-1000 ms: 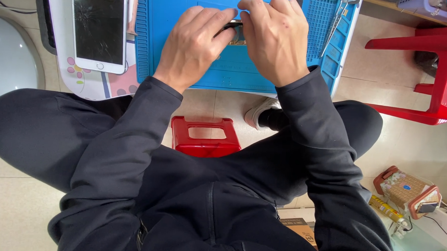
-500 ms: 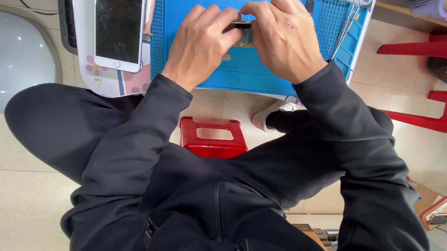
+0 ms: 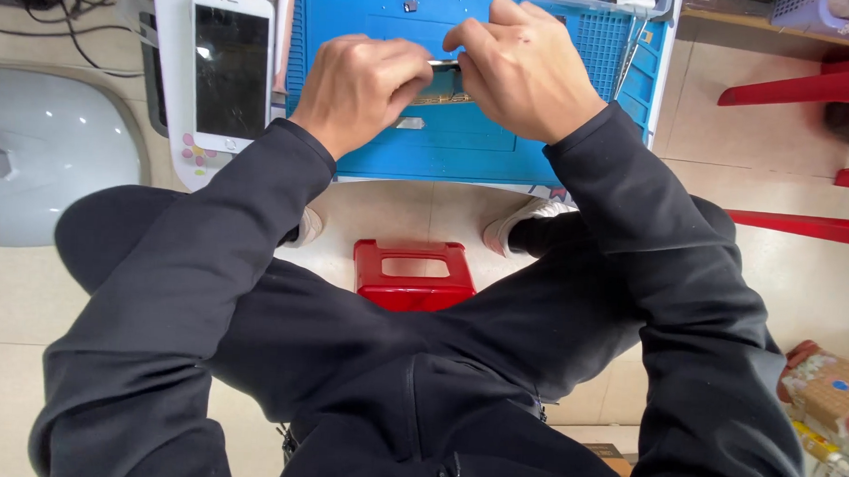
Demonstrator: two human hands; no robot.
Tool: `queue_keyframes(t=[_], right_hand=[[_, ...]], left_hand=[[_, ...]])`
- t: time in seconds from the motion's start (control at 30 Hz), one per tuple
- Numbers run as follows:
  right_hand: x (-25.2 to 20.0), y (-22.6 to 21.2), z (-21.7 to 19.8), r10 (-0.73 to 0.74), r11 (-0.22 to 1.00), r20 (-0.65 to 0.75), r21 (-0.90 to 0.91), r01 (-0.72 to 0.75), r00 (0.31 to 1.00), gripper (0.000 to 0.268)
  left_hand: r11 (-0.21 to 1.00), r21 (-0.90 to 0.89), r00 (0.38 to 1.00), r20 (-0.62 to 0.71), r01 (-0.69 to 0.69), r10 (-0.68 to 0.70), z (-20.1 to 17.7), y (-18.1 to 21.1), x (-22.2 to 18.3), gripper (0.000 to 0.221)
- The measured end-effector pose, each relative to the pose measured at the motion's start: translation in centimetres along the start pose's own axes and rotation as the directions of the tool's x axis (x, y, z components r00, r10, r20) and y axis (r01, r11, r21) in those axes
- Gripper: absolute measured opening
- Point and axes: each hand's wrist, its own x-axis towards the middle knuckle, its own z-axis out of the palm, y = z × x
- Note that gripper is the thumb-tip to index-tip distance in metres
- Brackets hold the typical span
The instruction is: The person is repairing a smartphone by using a screwdriver to remove screws from the device's back casing. They then use tweezers to carefully lift and disconnect internal ribbon cables and components from the motherboard.
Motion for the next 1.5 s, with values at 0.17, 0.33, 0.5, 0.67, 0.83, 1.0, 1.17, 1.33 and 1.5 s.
queue_keyframes(t=[0.17, 0.33, 0.5, 0.67, 0.83, 1.0, 1.17, 1.33, 1.5], right_hand=[[0.1, -0.3, -0.1, 0.027, 1.000, 0.030, -0.009, -0.027, 0.999, 0.010], [0.0, -0.1, 0.4, 0.017, 0.998, 0.028, -0.066, -0.015, 0.999, 0.011], [0.4, 0.0, 0.2, 0.041, 0.999, 0.024, -0.009, -0.041, 0.999, 0.011], [0.3, 0.0, 0.1, 0.071, 0.997, 0.024, 0.000, -0.071, 0.997, 0.009], [0.9, -0.1, -0.3, 0.033, 0.998, 0.014, 0.052, -0.034, 0.999, 0.019], [1.1, -0.5, -0.4, 0.033, 0.999, 0.021, 0.034, -0.033, 0.999, 0.007], [1.1, -0.5, -0.5, 0.021, 0.999, 0.028, -0.045, -0.020, 0.999, 0.003], [1.2, -1.1, -1.1, 0.027, 1.000, 0.019, 0.008, -0.027, 0.999, 0.007], [0.8, -0.9, -0.8, 0.022, 1.000, 0.026, -0.015, -0.022, 0.999, 0.010]], left_hand=[[0.959, -0.191, 0.978, 0.048, 0.209, -0.204, -0.6, -0.3, 0.6, 0.044], [0.909, -0.318, 0.962, 0.037, 0.268, -0.270, -0.3, -0.9, 1.1, 0.005], [0.933, -0.272, 0.970, 0.020, 0.238, -0.242, -0.4, -0.6, 1.4, 0.005], [0.957, -0.220, 0.981, -0.008, 0.188, -0.194, -0.3, -0.7, 1.6, 0.005], [0.963, -0.204, 0.984, 0.026, 0.179, -0.177, 0.0, -1.1, 1.1, 0.010], [0.978, -0.151, 0.988, 0.074, 0.147, -0.137, -0.4, -1.2, 1.1, 0.010], [0.983, -0.120, 0.989, 0.063, 0.140, -0.133, -0.3, -1.1, 1.0, 0.012], [0.988, -0.093, 0.992, 0.035, 0.122, -0.119, 0.1, -1.0, 0.7, 0.011], [0.990, -0.079, 0.993, 0.022, 0.119, -0.117, 0.2, -1.0, 0.7, 0.012]])
